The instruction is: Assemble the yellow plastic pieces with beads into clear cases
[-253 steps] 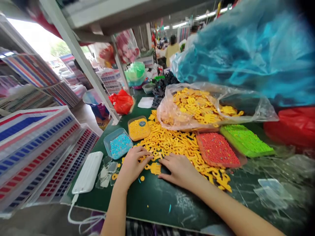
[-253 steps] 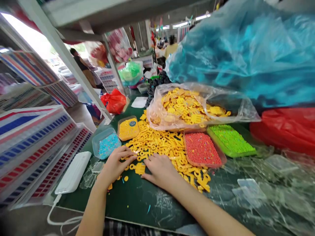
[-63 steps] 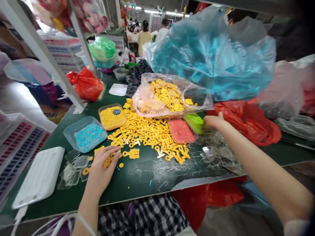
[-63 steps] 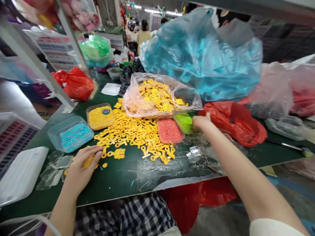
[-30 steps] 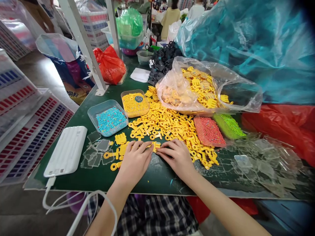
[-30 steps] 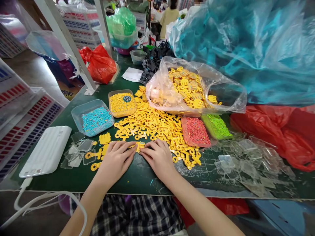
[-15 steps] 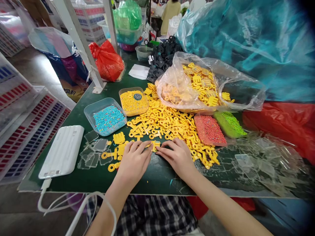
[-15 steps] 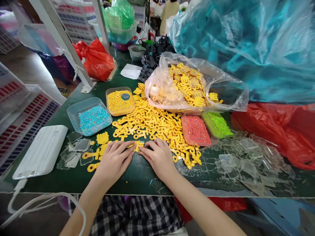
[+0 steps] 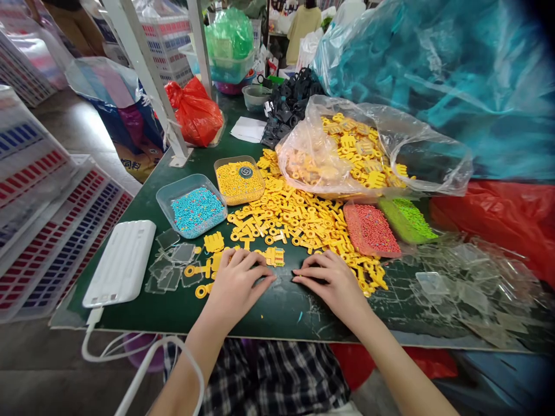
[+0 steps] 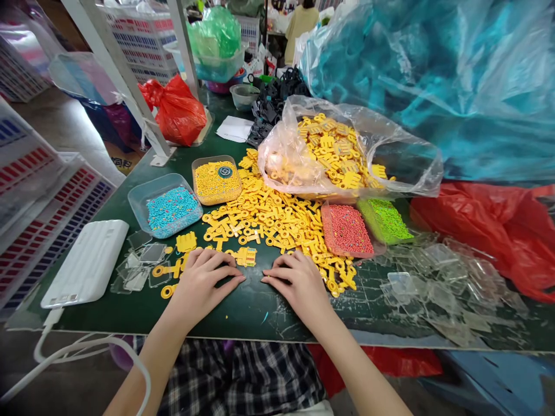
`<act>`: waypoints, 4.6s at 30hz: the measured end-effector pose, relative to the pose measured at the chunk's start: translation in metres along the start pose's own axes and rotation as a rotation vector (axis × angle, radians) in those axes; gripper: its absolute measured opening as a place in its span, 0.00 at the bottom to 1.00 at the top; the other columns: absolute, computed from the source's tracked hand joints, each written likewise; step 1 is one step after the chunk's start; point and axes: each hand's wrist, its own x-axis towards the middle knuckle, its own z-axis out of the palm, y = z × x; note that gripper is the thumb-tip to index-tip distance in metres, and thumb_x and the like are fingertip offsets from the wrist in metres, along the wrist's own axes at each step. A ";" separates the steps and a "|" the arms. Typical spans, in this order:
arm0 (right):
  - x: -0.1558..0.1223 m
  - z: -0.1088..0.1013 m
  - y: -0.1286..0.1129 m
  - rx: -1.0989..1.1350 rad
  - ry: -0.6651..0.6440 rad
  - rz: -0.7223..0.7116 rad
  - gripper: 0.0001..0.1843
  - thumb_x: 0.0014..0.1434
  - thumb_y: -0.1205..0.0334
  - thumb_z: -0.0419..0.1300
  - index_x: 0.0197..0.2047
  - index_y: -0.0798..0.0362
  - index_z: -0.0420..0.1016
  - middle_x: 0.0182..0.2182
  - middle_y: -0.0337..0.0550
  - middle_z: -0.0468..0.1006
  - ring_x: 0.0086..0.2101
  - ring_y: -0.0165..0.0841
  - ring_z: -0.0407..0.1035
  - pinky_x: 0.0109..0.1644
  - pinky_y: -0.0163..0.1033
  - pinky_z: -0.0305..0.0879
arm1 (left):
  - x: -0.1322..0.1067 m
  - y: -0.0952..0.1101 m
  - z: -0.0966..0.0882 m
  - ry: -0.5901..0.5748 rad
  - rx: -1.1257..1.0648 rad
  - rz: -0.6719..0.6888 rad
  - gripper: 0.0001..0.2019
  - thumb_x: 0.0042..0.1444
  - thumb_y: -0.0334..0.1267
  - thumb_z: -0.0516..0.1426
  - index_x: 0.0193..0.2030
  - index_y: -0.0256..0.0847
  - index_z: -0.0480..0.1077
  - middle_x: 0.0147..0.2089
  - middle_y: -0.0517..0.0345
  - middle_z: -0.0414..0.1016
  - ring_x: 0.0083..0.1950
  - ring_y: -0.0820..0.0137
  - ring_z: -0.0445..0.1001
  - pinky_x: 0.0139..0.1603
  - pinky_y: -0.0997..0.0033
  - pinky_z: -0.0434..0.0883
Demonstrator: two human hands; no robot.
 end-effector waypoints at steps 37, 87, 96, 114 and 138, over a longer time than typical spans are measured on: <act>-0.072 -0.142 0.096 -0.637 0.234 0.444 0.18 0.66 0.50 0.51 0.35 0.52 0.74 0.34 0.47 0.78 0.37 0.40 0.70 0.40 0.43 0.61 | 0.008 -0.009 0.005 0.195 0.086 0.112 0.08 0.65 0.44 0.52 0.40 0.50 0.72 0.40 0.56 0.77 0.41 0.59 0.72 0.43 0.57 0.61; 0.012 0.021 -0.018 0.122 0.118 0.056 0.25 0.65 0.58 0.55 0.65 0.46 0.62 0.55 0.47 0.73 0.52 0.44 0.63 0.56 0.55 0.66 | 0.045 -0.024 -0.013 -0.229 -0.066 0.097 0.18 0.58 0.47 0.61 0.52 0.43 0.73 0.49 0.52 0.79 0.50 0.62 0.73 0.52 0.59 0.67; 0.010 0.010 -0.021 0.154 0.132 0.028 0.21 0.66 0.58 0.55 0.62 0.45 0.63 0.52 0.46 0.74 0.51 0.43 0.62 0.55 0.52 0.66 | 0.039 -0.021 -0.016 -0.098 -0.177 0.165 0.17 0.60 0.47 0.58 0.53 0.44 0.73 0.48 0.52 0.79 0.49 0.64 0.72 0.52 0.61 0.68; 0.017 0.026 -0.015 -0.086 0.031 -0.005 0.21 0.68 0.60 0.49 0.61 0.55 0.66 0.55 0.54 0.68 0.54 0.44 0.60 0.59 0.54 0.64 | 0.041 -0.030 -0.003 -0.316 -0.036 -0.027 0.20 0.57 0.53 0.59 0.51 0.44 0.75 0.49 0.53 0.73 0.52 0.59 0.66 0.55 0.57 0.63; 0.038 0.004 -0.026 0.150 -0.029 0.150 0.12 0.53 0.66 0.66 0.42 0.50 0.76 0.42 0.47 0.74 0.48 0.43 0.64 0.56 0.51 0.63 | 0.038 -0.036 -0.003 -0.232 0.020 -0.012 0.14 0.54 0.49 0.63 0.42 0.46 0.78 0.46 0.55 0.76 0.50 0.59 0.69 0.53 0.55 0.59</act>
